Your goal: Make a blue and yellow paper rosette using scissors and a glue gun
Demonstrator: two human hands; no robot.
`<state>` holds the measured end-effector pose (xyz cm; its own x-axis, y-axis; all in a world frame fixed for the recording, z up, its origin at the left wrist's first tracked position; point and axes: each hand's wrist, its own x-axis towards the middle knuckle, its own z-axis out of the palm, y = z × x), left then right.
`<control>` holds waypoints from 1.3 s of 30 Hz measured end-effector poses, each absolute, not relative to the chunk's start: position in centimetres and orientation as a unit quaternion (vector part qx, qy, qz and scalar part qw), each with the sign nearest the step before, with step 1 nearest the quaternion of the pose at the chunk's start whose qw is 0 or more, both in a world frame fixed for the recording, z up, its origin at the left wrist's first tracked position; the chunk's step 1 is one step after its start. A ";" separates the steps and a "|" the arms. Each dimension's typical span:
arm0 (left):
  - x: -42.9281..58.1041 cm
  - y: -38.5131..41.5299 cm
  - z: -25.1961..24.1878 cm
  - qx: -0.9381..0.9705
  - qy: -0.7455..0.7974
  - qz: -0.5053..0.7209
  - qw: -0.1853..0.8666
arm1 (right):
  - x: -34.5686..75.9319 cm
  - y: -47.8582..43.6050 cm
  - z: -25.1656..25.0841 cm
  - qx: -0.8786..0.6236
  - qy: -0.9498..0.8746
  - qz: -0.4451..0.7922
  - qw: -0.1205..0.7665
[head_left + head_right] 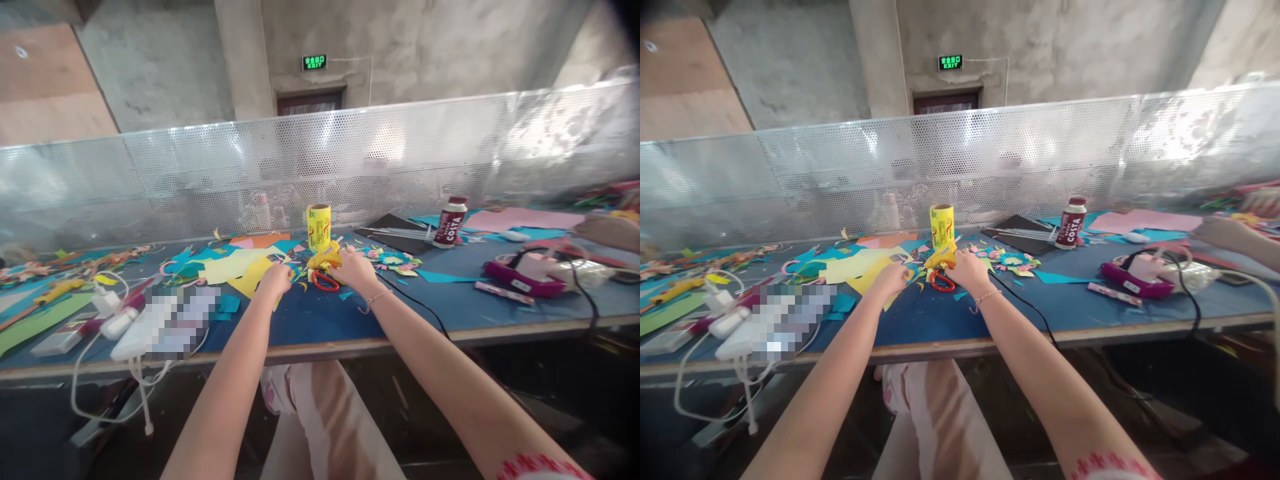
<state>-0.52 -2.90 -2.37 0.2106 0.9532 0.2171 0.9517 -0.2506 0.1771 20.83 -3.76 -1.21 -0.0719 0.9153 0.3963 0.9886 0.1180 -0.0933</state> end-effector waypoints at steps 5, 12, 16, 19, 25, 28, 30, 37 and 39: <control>-0.3 -3.0 -2.6 0.757 0.638 0.141 -0.002 | 20.6 -3.7 -1.4 -0.646 -0.731 -0.112 0.189; -0.3 -2.7 -2.6 0.766 0.630 0.124 0.021 | 20.4 -3.7 -1.7 -0.640 -0.735 -0.102 0.200; -0.8 -2.6 -2.5 0.761 0.637 0.118 0.031 | 20.4 -3.7 -1.9 -0.636 -0.738 -0.098 0.203; -1.0 -2.3 -2.6 0.760 0.638 0.118 0.033 | 20.4 -3.7 -1.8 -0.641 -0.735 -0.093 0.200; -1.0 -1.8 -3.3 0.774 0.618 0.136 0.032 | 20.3 -3.8 -1.8 -0.630 -0.743 -0.094 0.206; -0.9 -1.5 -3.6 0.775 0.612 0.154 0.031 | 20.1 -3.8 -1.9 -0.631 -0.745 -0.095 0.195; -0.9 -1.3 -3.7 0.778 0.606 0.163 0.032 | 19.9 -3.8 -2.1 -0.627 -0.749 -0.104 0.187; -0.9 -1.2 -3.9 0.783 0.590 0.189 0.055 | 19.1 -3.8 -2.7 -0.612 -0.758 -0.157 0.161; -0.9 -1.2 -3.9 0.779 0.593 0.195 0.059 | 19.0 -3.9 -2.7 -0.609 -0.760 -0.160 0.159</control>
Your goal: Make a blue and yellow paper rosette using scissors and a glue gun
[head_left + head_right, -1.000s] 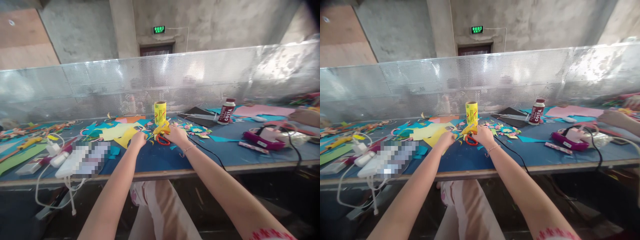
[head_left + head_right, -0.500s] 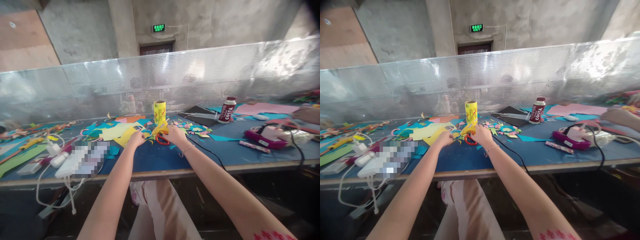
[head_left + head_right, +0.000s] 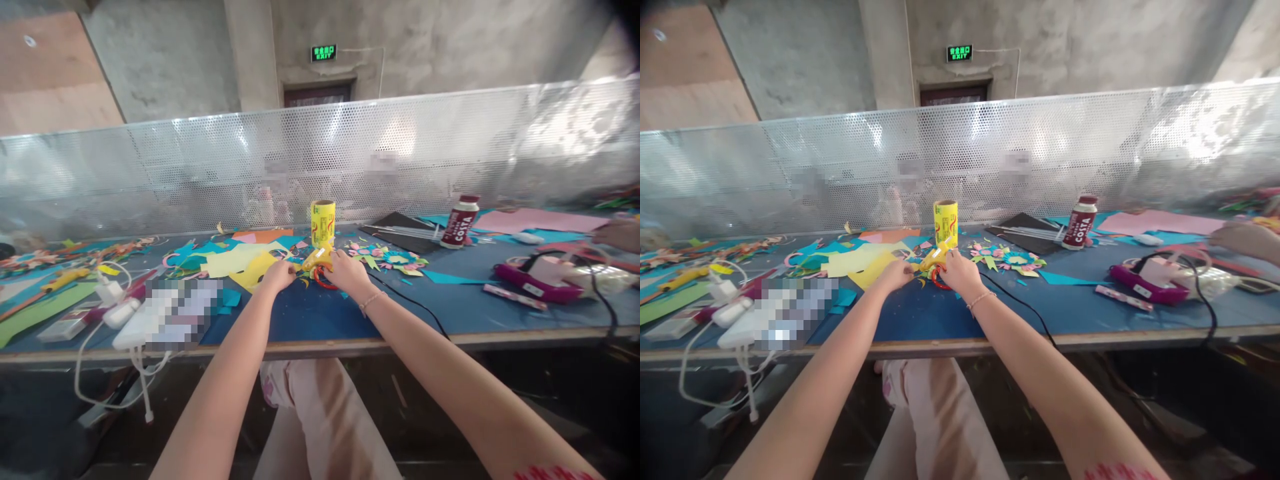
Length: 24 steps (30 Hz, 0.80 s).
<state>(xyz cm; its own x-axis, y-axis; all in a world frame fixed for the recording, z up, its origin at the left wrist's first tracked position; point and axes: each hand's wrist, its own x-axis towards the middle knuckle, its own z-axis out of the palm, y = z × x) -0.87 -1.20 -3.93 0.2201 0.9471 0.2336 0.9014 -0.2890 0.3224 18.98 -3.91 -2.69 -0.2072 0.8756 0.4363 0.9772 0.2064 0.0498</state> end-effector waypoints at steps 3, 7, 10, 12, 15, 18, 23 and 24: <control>-0.8 -1.1 -4.0 0.773 0.601 0.196 0.051 | 18.9 -4.1 -2.5 -0.609 -0.760 -0.164 0.158; -0.7 -0.9 -4.2 0.768 0.608 0.197 0.043 | 18.9 -4.3 -2.2 -0.603 -0.764 -0.167 0.157; -0.8 -0.8 -4.3 0.767 0.609 0.196 0.042 | 18.9 -4.4 -2.2 -0.592 -0.772 -0.169 0.157; -0.9 -0.7 -4.4 0.769 0.607 0.196 0.040 | 18.9 -4.3 -2.2 -0.584 -0.778 -0.171 0.154; -0.9 -0.6 -4.5 0.771 0.604 0.197 0.038 | 19.0 -4.3 -2.3 -0.572 -0.787 -0.174 0.153; -1.0 -0.5 -4.6 0.772 0.604 0.195 0.040 | 19.1 -4.2 -2.3 -0.568 -0.791 -0.171 0.153; -1.0 -0.5 -4.5 0.772 0.605 0.193 0.042 | 19.3 -4.2 -2.2 -0.562 -0.798 -0.155 0.152; -1.0 -0.5 -4.5 0.772 0.604 0.195 0.043 | 19.3 -4.2 -2.1 -0.563 -0.798 -0.152 0.151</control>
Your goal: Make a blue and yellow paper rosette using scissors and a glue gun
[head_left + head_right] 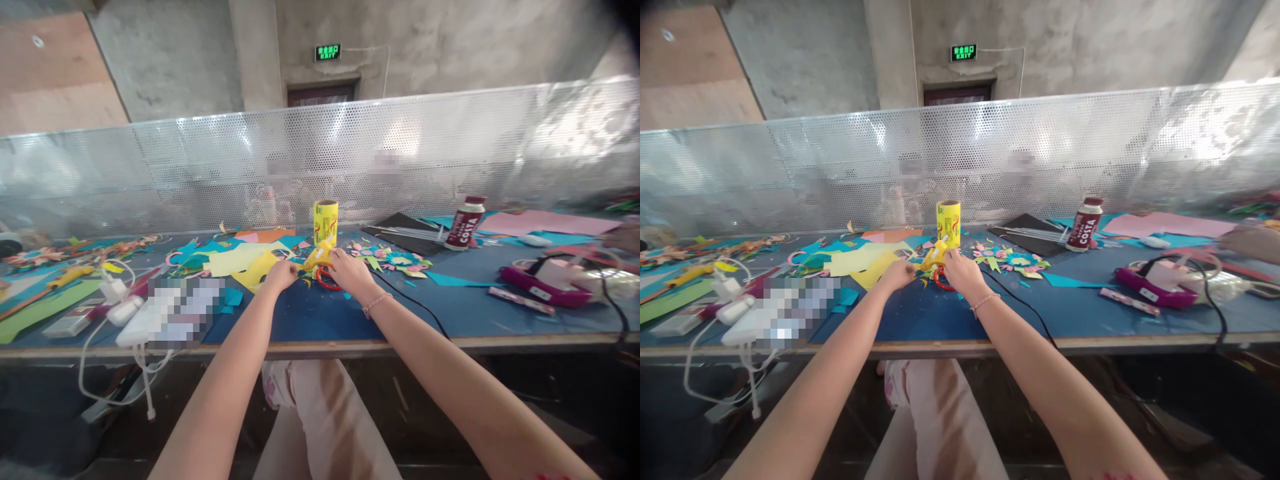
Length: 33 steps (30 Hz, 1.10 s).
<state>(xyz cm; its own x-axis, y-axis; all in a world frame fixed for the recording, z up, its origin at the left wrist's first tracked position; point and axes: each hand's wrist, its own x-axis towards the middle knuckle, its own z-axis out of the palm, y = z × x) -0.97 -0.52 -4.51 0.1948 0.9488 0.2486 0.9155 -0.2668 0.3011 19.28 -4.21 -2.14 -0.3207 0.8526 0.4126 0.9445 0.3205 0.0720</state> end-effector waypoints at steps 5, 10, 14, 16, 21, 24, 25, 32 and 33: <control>-0.9 -0.7 -4.3 0.769 0.607 0.196 0.049 | 19.3 -4.5 -1.8 -0.565 -0.799 -0.140 0.150; -1.0 -0.6 -4.5 0.772 0.604 0.196 0.044 | 19.4 -4.5 -1.8 -0.565 -0.799 -0.143 0.148; -1.0 -0.4 -4.6 0.775 0.598 0.200 0.042 | 19.6 -4.5 -1.6 -0.550 -0.804 -0.174 0.140; -1.1 -0.4 -4.6 0.776 0.595 0.203 0.047 | 19.6 -4.6 -1.4 -0.551 -0.804 -0.181 0.132; -1.1 -0.4 -4.5 0.772 0.597 0.210 0.057 | 19.6 -4.8 -1.0 -0.568 -0.795 -0.174 0.125; -1.0 -0.5 -4.5 0.775 0.590 0.218 0.060 | 19.8 -4.8 -0.9 -0.576 -0.785 -0.176 0.143; -1.0 -0.5 -4.5 0.776 0.587 0.222 0.059 | 19.9 -4.8 -0.9 -0.581 -0.780 -0.174 0.150; -0.8 -1.2 -4.0 0.793 0.568 0.209 0.074 | 20.5 -4.4 -0.9 -0.628 -0.740 -0.164 0.177; -0.8 -1.3 -3.9 0.796 0.565 0.204 0.072 | 20.6 -4.4 -0.9 -0.630 -0.738 -0.162 0.178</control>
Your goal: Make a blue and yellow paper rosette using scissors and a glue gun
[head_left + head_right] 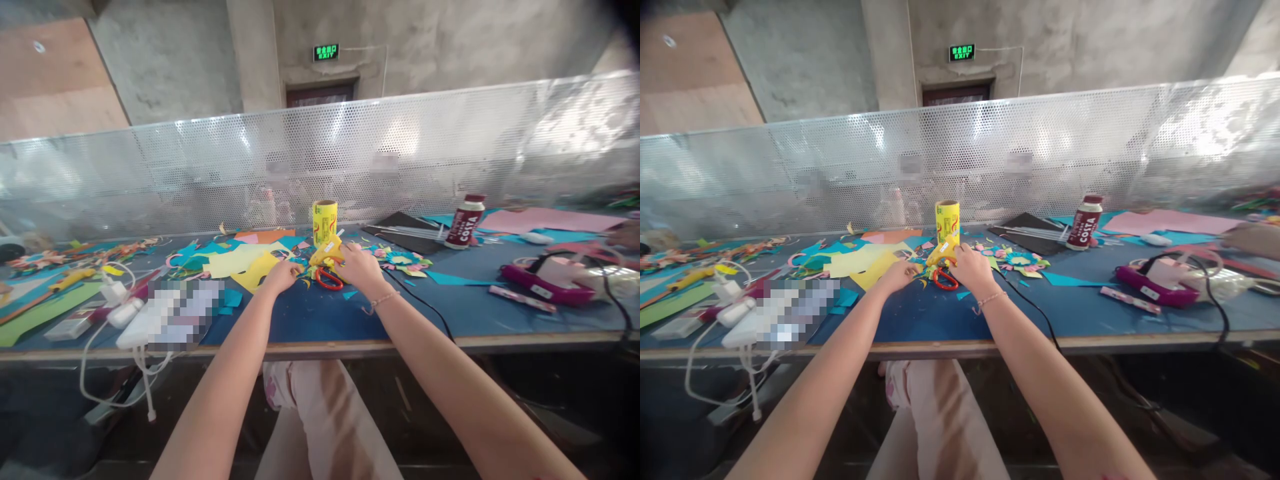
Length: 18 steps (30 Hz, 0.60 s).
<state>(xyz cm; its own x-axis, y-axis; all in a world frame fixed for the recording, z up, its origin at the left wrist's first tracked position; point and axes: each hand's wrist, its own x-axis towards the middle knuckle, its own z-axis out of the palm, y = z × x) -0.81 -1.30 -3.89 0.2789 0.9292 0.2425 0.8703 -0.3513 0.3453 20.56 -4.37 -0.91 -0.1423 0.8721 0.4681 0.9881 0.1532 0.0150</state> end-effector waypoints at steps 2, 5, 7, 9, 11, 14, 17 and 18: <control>-0.9 -1.5 -3.7 0.805 0.557 0.191 0.068 | 20.6 -4.3 -0.9 -0.631 -0.738 -0.159 0.179; -0.9 -1.6 -3.6 0.813 0.551 0.180 0.060 | 20.8 -4.2 -0.9 -0.626 -0.741 -0.162 0.184; -0.9 -1.6 -3.7 0.815 0.551 0.171 0.057 | 20.8 -4.2 -1.0 -0.623 -0.741 -0.163 0.188; -0.8 -1.5 -3.8 0.816 0.553 0.160 0.055 | 20.9 -4.2 -1.0 -0.624 -0.741 -0.161 0.189; -0.7 -1.4 -4.0 0.816 0.555 0.154 0.052 | 20.8 -4.3 -1.0 -0.626 -0.740 -0.156 0.190; -0.5 -1.1 -4.2 0.815 0.557 0.152 0.047 | 20.8 -4.4 -0.9 -0.632 -0.737 -0.149 0.187; -0.3 -1.2 -4.2 0.820 0.553 0.142 0.038 | 20.7 -4.5 -0.8 -0.638 -0.733 -0.147 0.184; -0.2 -1.3 -4.1 0.823 0.550 0.138 0.032 | 20.7 -4.5 -0.7 -0.638 -0.733 -0.148 0.184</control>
<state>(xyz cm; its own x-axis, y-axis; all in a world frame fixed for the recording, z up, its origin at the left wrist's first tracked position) -0.21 -1.33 -4.09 0.3572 0.9141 0.1922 0.8961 -0.3934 0.2056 20.70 -4.46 -0.73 -0.1171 0.8813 0.4578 0.9898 0.1411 -0.0185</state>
